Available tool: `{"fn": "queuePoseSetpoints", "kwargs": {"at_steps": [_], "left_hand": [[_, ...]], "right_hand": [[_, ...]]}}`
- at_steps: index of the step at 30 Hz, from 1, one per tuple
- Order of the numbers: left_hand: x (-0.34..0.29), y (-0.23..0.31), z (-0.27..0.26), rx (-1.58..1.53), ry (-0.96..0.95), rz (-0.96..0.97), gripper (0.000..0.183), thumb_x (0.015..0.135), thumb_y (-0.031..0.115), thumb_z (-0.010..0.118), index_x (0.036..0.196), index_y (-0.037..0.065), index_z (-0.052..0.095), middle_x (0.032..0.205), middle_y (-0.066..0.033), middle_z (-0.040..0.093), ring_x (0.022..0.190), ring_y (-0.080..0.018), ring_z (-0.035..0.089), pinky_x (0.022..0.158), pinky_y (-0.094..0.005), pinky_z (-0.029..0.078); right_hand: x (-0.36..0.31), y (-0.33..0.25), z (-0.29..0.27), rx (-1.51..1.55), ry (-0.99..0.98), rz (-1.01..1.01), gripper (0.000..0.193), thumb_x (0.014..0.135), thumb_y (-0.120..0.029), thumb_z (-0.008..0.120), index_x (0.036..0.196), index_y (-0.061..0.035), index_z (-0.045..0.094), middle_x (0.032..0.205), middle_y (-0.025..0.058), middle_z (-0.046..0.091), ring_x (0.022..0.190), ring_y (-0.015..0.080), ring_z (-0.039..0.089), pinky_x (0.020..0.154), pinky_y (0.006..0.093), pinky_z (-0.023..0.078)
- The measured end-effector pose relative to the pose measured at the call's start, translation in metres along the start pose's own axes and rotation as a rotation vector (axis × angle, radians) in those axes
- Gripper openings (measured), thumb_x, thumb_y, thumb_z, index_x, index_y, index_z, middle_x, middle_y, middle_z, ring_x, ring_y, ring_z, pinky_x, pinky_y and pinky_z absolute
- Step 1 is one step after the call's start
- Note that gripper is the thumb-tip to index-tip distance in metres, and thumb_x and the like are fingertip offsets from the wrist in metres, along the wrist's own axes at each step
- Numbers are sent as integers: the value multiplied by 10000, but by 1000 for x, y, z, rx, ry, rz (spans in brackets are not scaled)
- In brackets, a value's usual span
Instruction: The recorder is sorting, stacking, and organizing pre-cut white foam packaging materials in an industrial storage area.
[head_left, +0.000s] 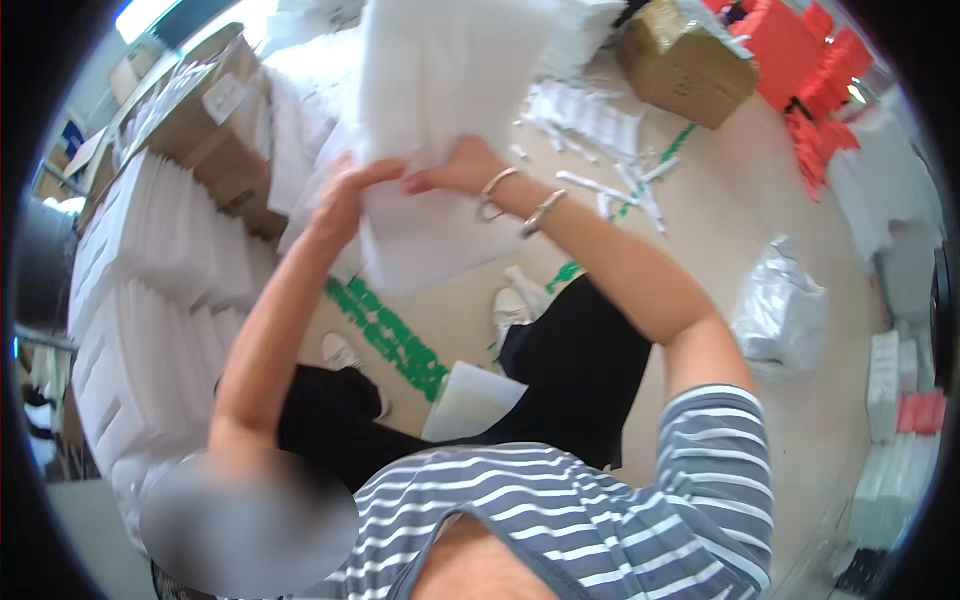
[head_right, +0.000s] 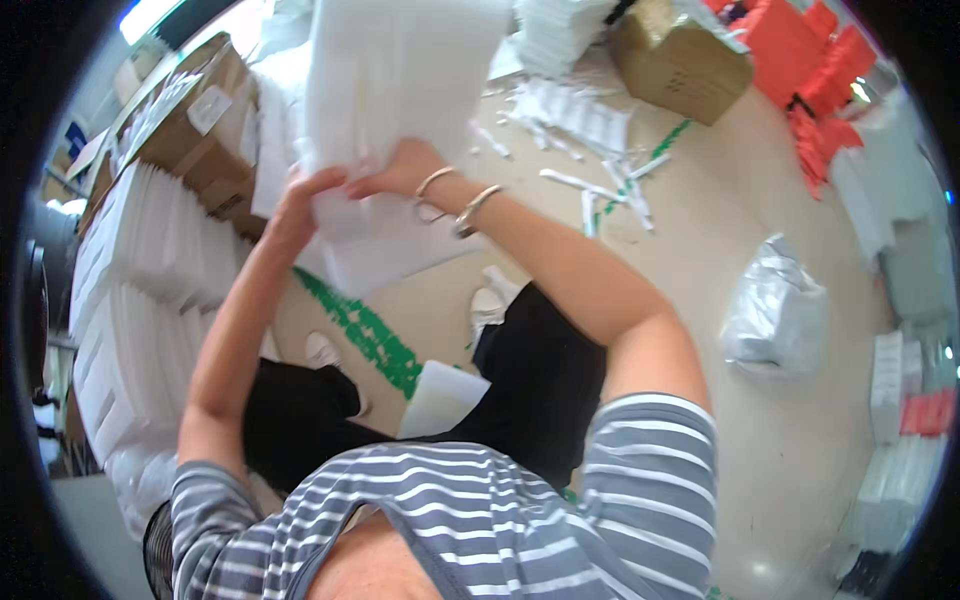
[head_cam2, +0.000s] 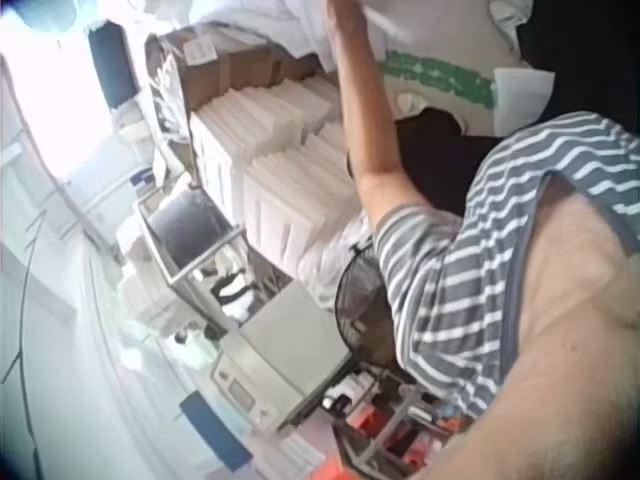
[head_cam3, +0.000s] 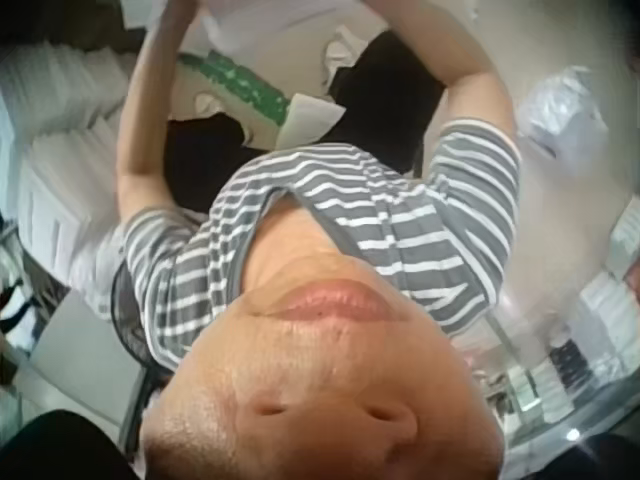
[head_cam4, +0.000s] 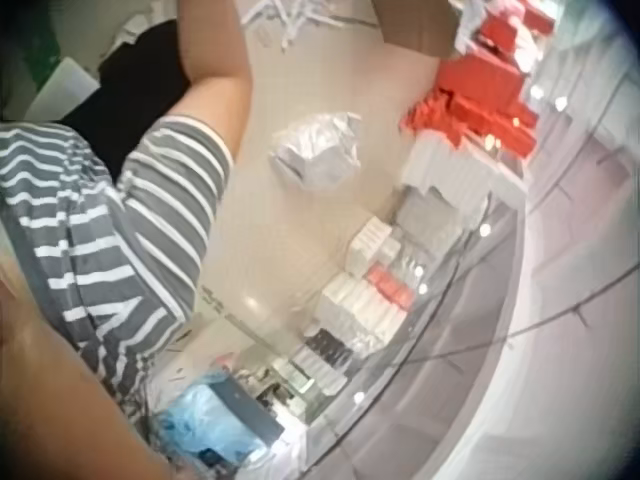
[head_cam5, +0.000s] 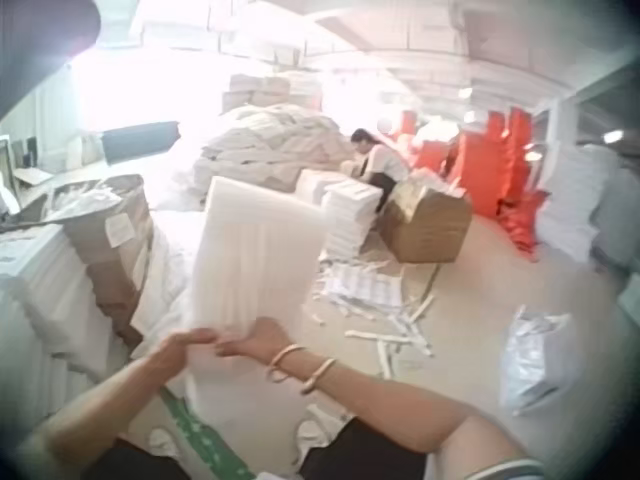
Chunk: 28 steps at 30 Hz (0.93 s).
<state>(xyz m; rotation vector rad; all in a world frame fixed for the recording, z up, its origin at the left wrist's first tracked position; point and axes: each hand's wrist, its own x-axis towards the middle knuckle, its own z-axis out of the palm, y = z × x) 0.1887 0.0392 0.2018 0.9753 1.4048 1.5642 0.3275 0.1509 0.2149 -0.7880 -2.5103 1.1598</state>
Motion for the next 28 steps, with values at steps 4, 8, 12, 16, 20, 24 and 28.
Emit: {"fn": "queuePoseSetpoints", "kwargs": {"at_steps": [4, 8, 12, 16, 20, 24, 28], "left_hand": [[-20, 22, 5, -163, -46, -18, 377, 624, 149, 586, 949, -33, 532, 855, -104, 554, 781, -186, 532, 695, -279, 421], [-19, 23, -6, -125, 74, -86, 393, 629, 169, 604, 952, -39, 521, 848, -106, 555, 760, -177, 534, 677, -285, 427], [6, 3, -19, -33, 162, -128, 381, 591, 183, 652, 866, -52, 532, 806, -124, 555, 663, -185, 546, 594, -284, 448], [13, -8, -40, 35, 260, -168, 393, 548, 179, 674, 828, -58, 536, 759, -128, 558, 656, -192, 550, 575, -298, 453], [1, 5, -61, 264, 347, -187, 480, 535, 249, 660, 892, -39, 519, 761, -111, 551, 633, -193, 543, 583, -295, 444], [0, 4, -75, 434, 353, -196, 460, 468, 293, 655, 775, -37, 566, 739, -124, 573, 650, -211, 555, 602, -279, 437], [5, 4, -89, 635, 383, -272, 609, 426, 345, 665, 898, -22, 546, 888, -155, 566, 801, -246, 551, 679, -295, 426]], "right_hand": [[-3, 1, 24, 323, 34, -40, 489, 528, -330, 742, 866, -2, 609, 815, 108, 604, 768, 191, 569, 683, 294, 438], [0, -13, 40, 735, 175, 155, 418, 570, -219, 734, 856, 50, 592, 822, 114, 599, 717, 187, 577, 632, 282, 462], [15, 0, 30, 854, 30, 298, 355, 558, -187, 707, 824, 24, 605, 808, 134, 597, 668, 211, 585, 590, 318, 472], [28, 14, 12, 1182, -223, 256, 222, 648, -159, 606, 787, 14, 587, 766, 93, 584, 711, 217, 565, 654, 307, 453], [18, 14, -12, 1347, -281, -86, 158, 685, -104, 549, 772, 28, 552, 814, 136, 565, 790, 240, 538, 760, 344, 426], [24, -5, -28, 1197, 61, -167, 107, 727, -74, 507, 745, 27, 537, 789, 130, 548, 847, 252, 525, 816, 394, 409], [19, -52, -44, 1181, 303, -374, 138, 754, -117, 494, 794, 3, 550, 797, 124, 558, 847, 224, 529, 904, 432, 347]]}}
